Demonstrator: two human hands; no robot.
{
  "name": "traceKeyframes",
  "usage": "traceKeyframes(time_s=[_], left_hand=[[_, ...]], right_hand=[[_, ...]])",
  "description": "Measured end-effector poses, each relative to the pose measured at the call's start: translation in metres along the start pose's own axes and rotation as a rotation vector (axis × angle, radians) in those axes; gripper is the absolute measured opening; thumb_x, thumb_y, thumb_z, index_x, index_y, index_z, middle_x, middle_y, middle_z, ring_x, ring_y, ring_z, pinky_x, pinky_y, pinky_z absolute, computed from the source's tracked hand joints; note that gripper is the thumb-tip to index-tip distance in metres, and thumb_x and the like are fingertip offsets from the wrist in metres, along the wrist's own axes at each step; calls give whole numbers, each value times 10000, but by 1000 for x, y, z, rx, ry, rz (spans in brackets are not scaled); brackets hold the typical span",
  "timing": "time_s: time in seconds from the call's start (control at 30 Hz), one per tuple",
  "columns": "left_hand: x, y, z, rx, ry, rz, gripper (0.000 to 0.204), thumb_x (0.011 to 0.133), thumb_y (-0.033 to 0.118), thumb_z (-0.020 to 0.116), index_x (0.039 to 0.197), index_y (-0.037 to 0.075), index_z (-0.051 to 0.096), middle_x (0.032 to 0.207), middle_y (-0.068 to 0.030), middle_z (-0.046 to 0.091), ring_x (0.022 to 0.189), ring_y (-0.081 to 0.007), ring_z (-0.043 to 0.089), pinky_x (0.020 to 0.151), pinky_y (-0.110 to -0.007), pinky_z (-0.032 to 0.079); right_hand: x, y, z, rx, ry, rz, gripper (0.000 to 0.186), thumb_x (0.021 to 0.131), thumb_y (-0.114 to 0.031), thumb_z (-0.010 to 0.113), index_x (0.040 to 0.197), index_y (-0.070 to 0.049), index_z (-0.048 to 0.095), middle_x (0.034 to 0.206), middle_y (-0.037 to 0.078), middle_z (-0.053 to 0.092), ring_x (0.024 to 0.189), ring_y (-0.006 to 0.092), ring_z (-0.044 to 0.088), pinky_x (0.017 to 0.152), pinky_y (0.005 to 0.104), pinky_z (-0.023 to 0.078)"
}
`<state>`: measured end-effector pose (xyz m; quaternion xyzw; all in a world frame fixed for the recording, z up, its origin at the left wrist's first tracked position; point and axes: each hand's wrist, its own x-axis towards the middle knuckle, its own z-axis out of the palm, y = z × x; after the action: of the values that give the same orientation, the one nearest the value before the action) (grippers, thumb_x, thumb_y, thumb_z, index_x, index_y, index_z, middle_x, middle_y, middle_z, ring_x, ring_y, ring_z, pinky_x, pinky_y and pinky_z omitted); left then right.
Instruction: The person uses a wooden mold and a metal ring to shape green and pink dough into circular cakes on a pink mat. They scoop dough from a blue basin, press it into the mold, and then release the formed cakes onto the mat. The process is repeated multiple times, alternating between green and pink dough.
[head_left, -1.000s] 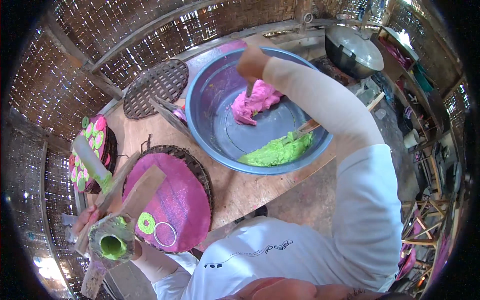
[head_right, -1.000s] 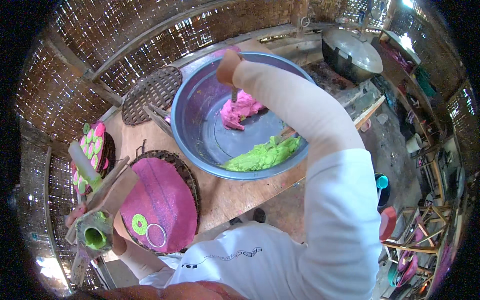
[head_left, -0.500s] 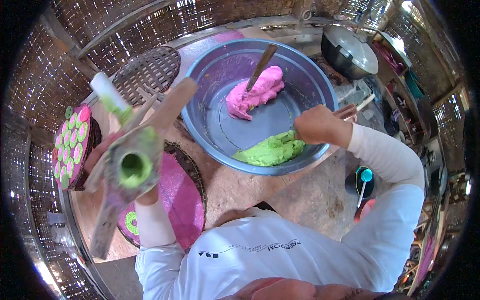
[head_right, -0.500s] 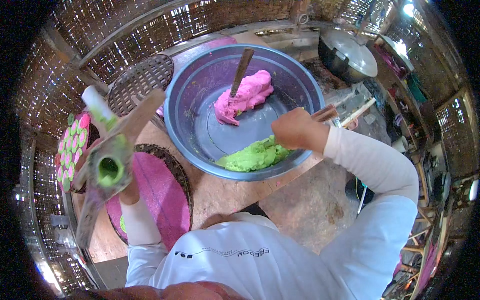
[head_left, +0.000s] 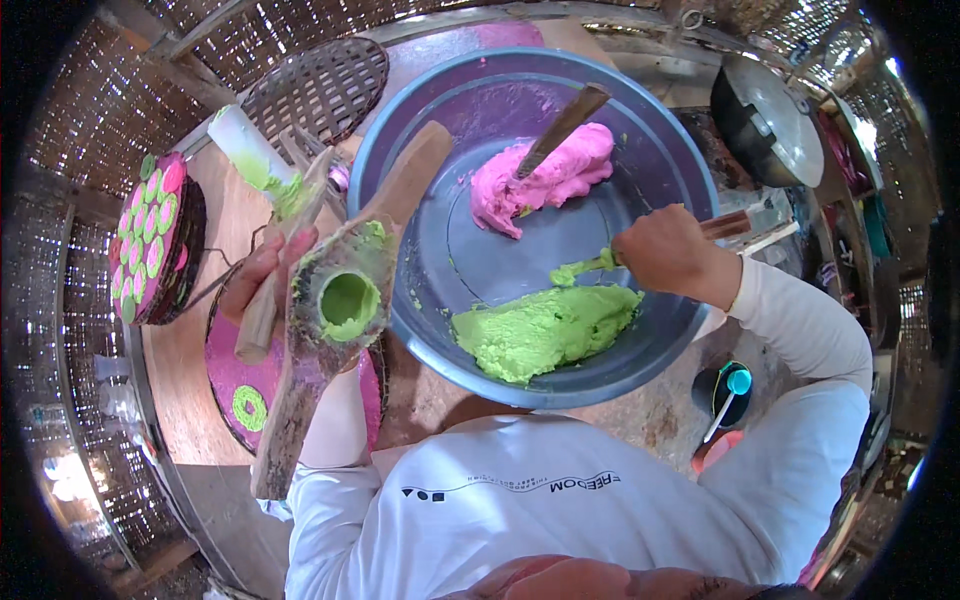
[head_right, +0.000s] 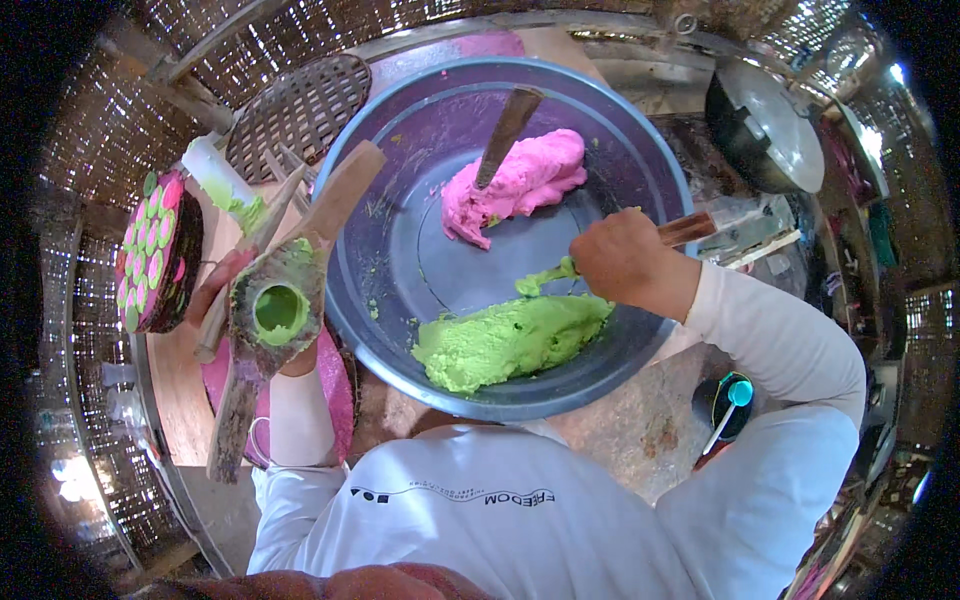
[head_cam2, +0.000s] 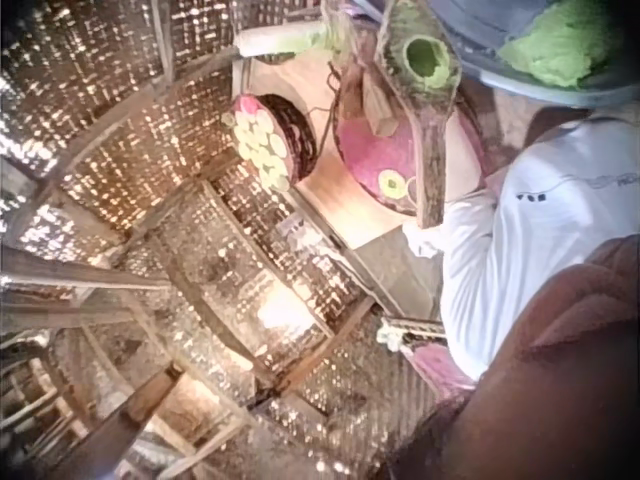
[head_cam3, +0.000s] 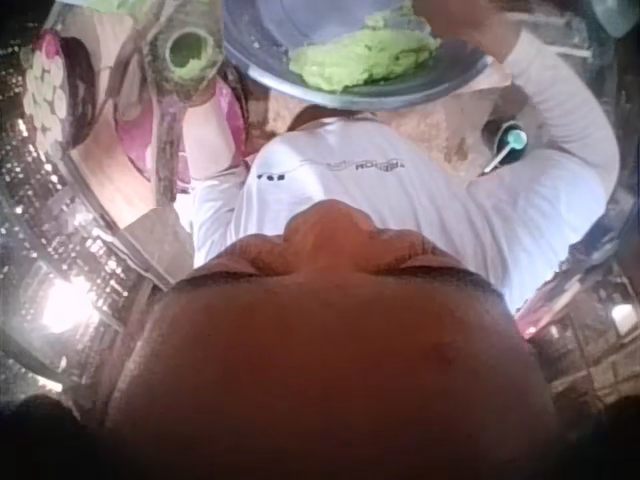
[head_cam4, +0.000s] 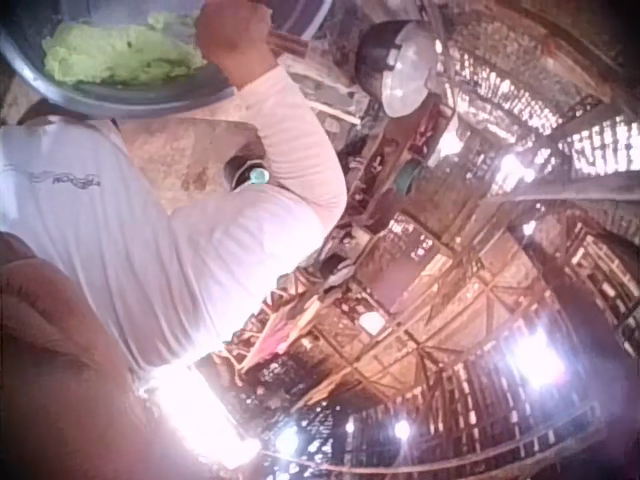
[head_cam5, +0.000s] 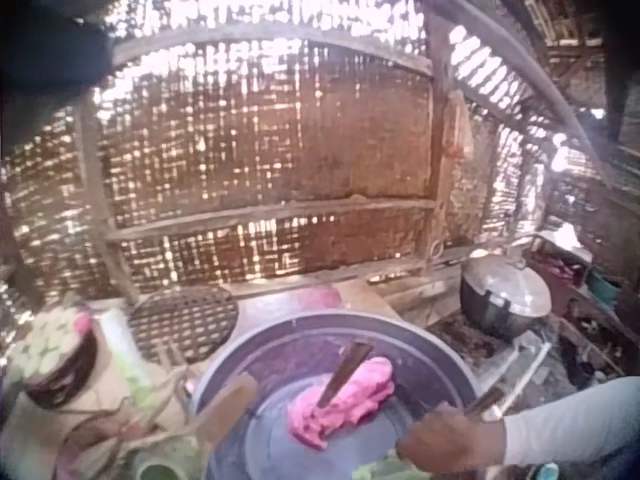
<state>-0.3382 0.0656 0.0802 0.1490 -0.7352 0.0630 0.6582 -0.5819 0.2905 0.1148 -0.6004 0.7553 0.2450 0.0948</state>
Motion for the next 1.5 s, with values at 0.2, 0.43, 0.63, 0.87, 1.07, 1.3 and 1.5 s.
traceKeyframes(time_s=[0.2, 0.43, 0.63, 0.87, 1.07, 1.3, 1.5], left_hand=[[-21, 2, 6, -92, 84, -171, 204, 803, 172, 602, 933, 16, 577, 931, -85, 492, 812, -193, 517, 740, -282, 486], [-55, -24, 2, -304, 111, -404, 184, 788, 104, 559, 911, -33, 562, 860, -167, 555, 750, -234, 575, 699, -321, 517], [-79, -56, -5, -764, 98, -873, 170, 775, 46, 523, 892, -75, 549, 799, -237, 608, 698, -269, 625, 664, -355, 544], [-37, -9, 2, -945, 190, -878, 228, 803, 101, 535, 943, -75, 498, 840, -258, 609, 742, -269, 640, 699, -343, 542], [3, 16, 24, -566, 246, -145, 309, 834, 162, 572, 1045, 1, 415, 927, -203, 581, 809, -233, 604, 781, -338, 488], [8, 7, -9, -531, -15, -304, 346, 800, 102, 619, 1050, 39, 389, 891, -158, 585, 792, -215, 606, 738, -299, 489], [20, -12, -35, -173, -151, -270, 363, 656, 164, 735, 966, 114, 553, 888, -32, 529, 858, -187, 531, 716, -319, 403]], right_hand=[[24, 2, 13, 312, -191, -75, 180, 723, -220, 548, 806, -132, 681, 762, 134, 645, 713, 306, 633, 647, 403, 500], [40, -31, 16, 411, -130, -190, 181, 728, -229, 530, 781, -118, 663, 742, 140, 638, 704, 309, 628, 653, 425, 493], [55, -58, 15, 422, -50, -260, 175, 731, -231, 535, 788, -120, 658, 736, 139, 639, 694, 312, 629, 643, 429, 491], [31, -67, 3, 405, 84, -276, 137, 737, -225, 548, 755, -126, 641, 659, 126, 620, 619, 309, 619, 574, 431, 483], [-22, -60, -27, 422, 200, -226, 149, 785, -243, 520, 772, -140, 627, 586, 118, 589, 565, 311, 599, 516, 425, 465], [-86, -48, -64, 454, 440, -204, 120, 801, -245, 561, 880, -160, 591, 616, 81, 582, 546, 284, 582, 465, 391, 439], [-108, -71, -111, 268, 823, -123, 127, 780, -197, 595, 901, -157, 581, 633, 54, 533, 543, 245, 581, 436, 345, 424]])
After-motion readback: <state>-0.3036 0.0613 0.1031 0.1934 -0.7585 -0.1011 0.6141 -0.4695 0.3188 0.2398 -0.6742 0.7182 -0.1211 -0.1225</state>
